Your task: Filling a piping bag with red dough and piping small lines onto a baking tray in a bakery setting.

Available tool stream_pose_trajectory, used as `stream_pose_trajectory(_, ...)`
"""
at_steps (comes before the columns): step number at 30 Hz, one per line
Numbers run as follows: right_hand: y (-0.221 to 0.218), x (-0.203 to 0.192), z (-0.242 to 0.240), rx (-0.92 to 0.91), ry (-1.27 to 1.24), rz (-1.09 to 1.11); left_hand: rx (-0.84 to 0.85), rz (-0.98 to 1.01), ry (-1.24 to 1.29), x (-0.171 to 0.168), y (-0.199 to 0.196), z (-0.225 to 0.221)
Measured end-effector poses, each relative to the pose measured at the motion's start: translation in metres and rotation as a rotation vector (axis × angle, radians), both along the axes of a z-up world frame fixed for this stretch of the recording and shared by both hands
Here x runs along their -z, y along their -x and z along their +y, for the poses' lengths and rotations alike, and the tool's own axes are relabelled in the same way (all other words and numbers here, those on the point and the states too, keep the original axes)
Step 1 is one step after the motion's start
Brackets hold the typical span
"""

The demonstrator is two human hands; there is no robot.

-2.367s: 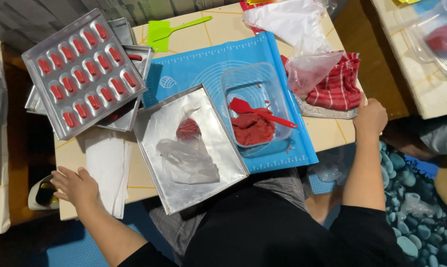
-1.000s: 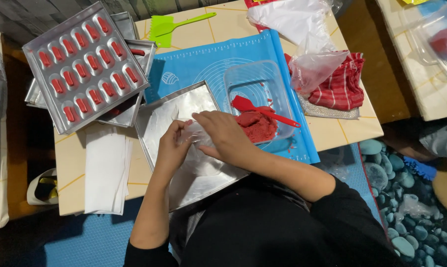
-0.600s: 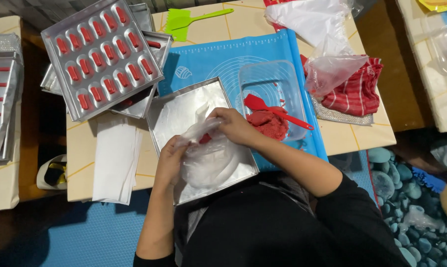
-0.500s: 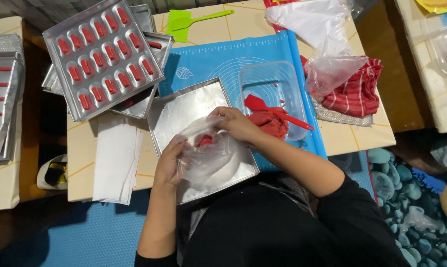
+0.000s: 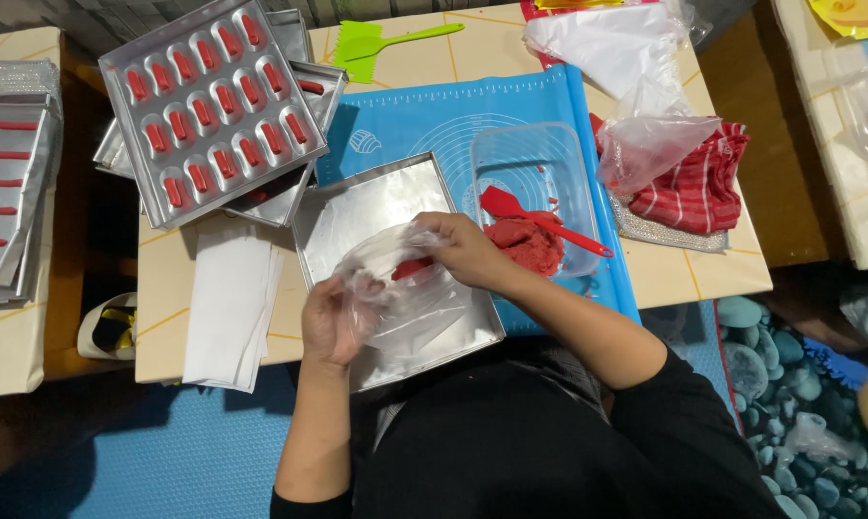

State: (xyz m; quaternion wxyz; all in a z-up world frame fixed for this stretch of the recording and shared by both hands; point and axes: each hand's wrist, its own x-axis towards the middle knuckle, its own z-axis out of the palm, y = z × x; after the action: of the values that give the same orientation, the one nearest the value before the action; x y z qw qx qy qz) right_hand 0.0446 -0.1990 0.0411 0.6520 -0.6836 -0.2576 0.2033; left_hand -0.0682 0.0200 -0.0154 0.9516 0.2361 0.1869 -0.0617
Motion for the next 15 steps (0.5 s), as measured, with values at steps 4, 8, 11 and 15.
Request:
stream_pose_trajectory(4, -0.004, -0.017, -0.005, -0.028, -0.081, 0.019, -0.063, 0.099, 0.126, 0.037, -0.014, 0.018)
stream_pose_trajectory(8, -0.001, -0.022, -0.001, -0.062, -0.193, 0.000, 0.099, 0.119, 0.198, 0.078, -0.027, -0.007)
stream_pose_trajectory(11, 0.007, -0.025, -0.005, -0.058, -0.163, -0.076, 0.061, 0.057, 0.059, -0.011, -0.028, -0.059)
stream_pose_trajectory(15, 0.017, -0.019, -0.022, 0.235, 0.184, -0.210, 0.071, -0.367, 0.242, 0.055, -0.039, -0.035)
